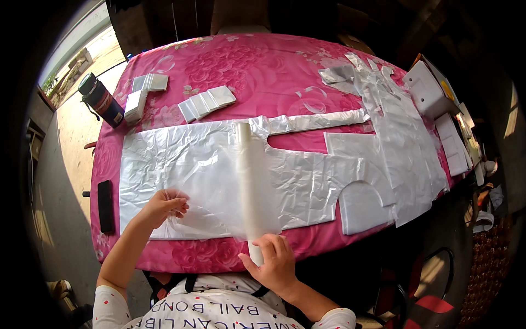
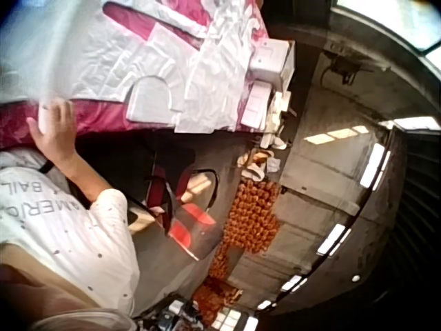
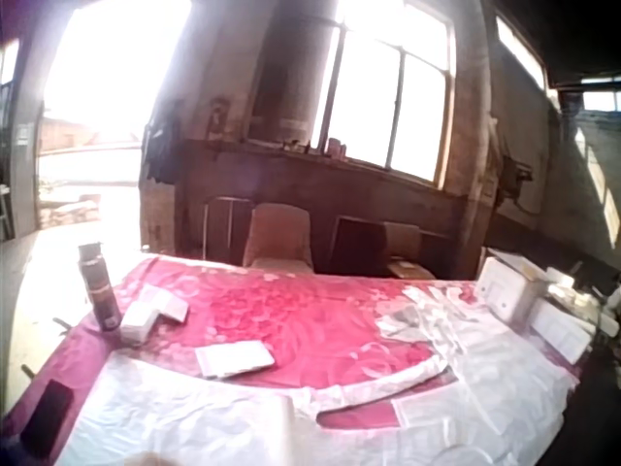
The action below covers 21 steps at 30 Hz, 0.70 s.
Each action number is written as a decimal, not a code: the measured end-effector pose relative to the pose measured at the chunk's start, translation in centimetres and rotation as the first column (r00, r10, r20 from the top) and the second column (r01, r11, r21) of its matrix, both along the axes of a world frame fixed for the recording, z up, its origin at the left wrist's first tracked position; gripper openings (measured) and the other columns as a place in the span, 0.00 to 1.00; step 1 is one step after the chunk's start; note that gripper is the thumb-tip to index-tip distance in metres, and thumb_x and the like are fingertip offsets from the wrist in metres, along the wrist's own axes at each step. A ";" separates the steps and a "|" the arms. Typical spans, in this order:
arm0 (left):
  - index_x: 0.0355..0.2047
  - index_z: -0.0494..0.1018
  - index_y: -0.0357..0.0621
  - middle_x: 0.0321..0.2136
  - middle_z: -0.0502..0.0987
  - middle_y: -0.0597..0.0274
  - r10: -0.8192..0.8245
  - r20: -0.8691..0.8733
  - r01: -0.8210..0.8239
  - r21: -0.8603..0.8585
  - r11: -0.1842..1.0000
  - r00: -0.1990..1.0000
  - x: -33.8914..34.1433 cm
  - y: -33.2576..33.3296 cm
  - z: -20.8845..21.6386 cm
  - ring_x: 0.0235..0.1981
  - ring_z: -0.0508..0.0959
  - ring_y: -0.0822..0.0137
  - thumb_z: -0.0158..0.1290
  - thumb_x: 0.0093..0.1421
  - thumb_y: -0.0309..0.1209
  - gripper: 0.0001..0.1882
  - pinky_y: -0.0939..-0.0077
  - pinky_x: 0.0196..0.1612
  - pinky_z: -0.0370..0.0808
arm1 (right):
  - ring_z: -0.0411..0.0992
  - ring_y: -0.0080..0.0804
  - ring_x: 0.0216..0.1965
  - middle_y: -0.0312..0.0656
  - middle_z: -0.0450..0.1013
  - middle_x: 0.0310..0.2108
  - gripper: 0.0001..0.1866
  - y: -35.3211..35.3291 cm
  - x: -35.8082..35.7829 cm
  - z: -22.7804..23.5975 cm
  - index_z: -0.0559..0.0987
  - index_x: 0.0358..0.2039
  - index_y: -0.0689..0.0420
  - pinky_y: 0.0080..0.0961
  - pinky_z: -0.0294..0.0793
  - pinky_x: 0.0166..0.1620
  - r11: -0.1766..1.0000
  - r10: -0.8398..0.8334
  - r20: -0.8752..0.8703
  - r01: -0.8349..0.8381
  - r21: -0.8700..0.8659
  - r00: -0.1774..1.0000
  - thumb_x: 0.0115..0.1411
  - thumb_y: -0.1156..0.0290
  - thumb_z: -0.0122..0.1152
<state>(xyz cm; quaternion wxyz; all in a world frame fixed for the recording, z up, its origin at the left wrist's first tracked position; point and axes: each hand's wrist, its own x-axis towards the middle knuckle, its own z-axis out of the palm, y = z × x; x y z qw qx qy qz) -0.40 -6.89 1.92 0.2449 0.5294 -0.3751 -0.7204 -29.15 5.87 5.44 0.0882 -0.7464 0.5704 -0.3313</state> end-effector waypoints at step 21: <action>0.35 0.74 0.33 0.30 0.78 0.52 0.047 0.998 0.657 -0.001 0.754 -0.052 8.9 -3.5 6.7 0.34 0.78 0.59 0.48 0.48 0.17 0.13 0.70 0.38 0.73 | 0.74 0.53 0.29 0.54 0.75 0.25 0.24 0.8 -2.5 -1.7 0.73 0.34 0.63 0.42 0.72 0.35 0.663 -0.137 -0.102 0.167 0.729 0.985 0.52 0.51 0.57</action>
